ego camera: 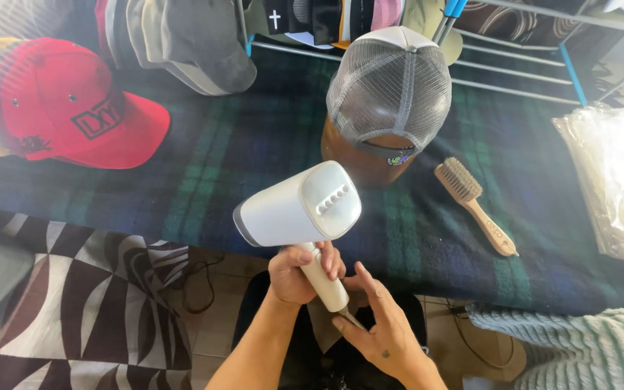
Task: Using a hair dryer and a brush to heat-treat and shape a baseball cap on a head form.
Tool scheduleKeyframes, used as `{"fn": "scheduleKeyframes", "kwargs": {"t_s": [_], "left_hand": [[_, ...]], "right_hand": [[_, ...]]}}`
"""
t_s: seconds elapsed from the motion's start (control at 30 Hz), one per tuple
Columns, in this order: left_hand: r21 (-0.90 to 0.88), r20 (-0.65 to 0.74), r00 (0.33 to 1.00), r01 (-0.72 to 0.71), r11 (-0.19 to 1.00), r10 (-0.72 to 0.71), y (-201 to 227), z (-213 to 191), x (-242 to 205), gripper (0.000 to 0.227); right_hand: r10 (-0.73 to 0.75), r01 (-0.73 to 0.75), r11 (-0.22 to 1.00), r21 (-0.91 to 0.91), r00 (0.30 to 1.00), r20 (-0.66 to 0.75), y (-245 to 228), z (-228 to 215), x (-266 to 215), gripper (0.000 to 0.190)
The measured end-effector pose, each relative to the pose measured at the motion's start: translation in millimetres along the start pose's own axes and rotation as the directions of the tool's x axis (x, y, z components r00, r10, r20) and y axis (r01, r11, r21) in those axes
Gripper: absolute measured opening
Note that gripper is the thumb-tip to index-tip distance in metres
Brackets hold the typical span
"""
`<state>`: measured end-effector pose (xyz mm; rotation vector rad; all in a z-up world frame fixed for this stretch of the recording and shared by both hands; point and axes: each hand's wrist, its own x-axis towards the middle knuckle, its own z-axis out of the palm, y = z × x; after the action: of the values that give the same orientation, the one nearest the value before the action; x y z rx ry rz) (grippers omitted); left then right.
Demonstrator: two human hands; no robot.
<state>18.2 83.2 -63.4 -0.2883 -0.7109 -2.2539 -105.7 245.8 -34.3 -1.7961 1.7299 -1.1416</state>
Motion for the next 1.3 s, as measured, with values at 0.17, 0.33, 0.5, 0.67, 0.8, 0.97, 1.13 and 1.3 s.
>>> {"fn": "scheduleKeyframes", "kwargs": {"t_s": [0.17, 0.33, 0.5, 0.67, 0.8, 0.97, 1.13, 1.3], "left_hand": [[0.141, -0.224, 0.972, -0.041, 0.989, 0.072, 24, 19, 0, 0.019], [0.408, -0.31, 0.901, -0.163, 0.898, 0.304, 78, 57, 19, 0.022], [0.83, -0.307, 0.697, -0.138, 0.541, 0.648, 158, 135, 48, 0.011], [0.95, -0.306, 0.756, 0.202, 0.239, 0.579, 220, 179, 70, 0.021], [0.807, -0.371, 0.78, 0.54, -0.241, 0.505, 232, 233, 113, 0.035], [0.798, -0.422, 0.832, 0.529, -0.289, 0.359, 213, 224, 155, 0.033], [0.843, -0.381, 0.894, 0.441, -0.308, 0.238, 198, 201, 193, 0.041], [0.793, -0.389, 0.907, 0.418, -0.443, 0.16, 191, 177, 229, 0.063]], "right_hand": [[-0.052, 0.05, 0.999, -0.015, 0.991, -0.125, 12, -30, 19, 0.077], [-0.018, 0.0, 0.999, -0.055, 0.939, -0.345, 18, -97, 78, 0.059], [-0.037, 0.176, 0.972, 0.158, 0.773, -0.633, 26, -147, 168, 0.044], [0.112, 0.128, 0.942, 0.311, 0.752, -0.649, 52, -154, 236, 0.051], [0.171, 0.124, 0.905, 0.408, 0.771, -0.613, 39, -135, 253, 0.054], [0.157, 0.121, 0.895, 0.429, 0.816, -0.557, 5, -125, 246, 0.058], [0.11, 0.099, 0.94, 0.328, 0.819, -0.564, 18, -125, 249, 0.057], [0.08, 0.079, 0.969, 0.236, 0.798, -0.597, 34, -127, 252, 0.056]]}}
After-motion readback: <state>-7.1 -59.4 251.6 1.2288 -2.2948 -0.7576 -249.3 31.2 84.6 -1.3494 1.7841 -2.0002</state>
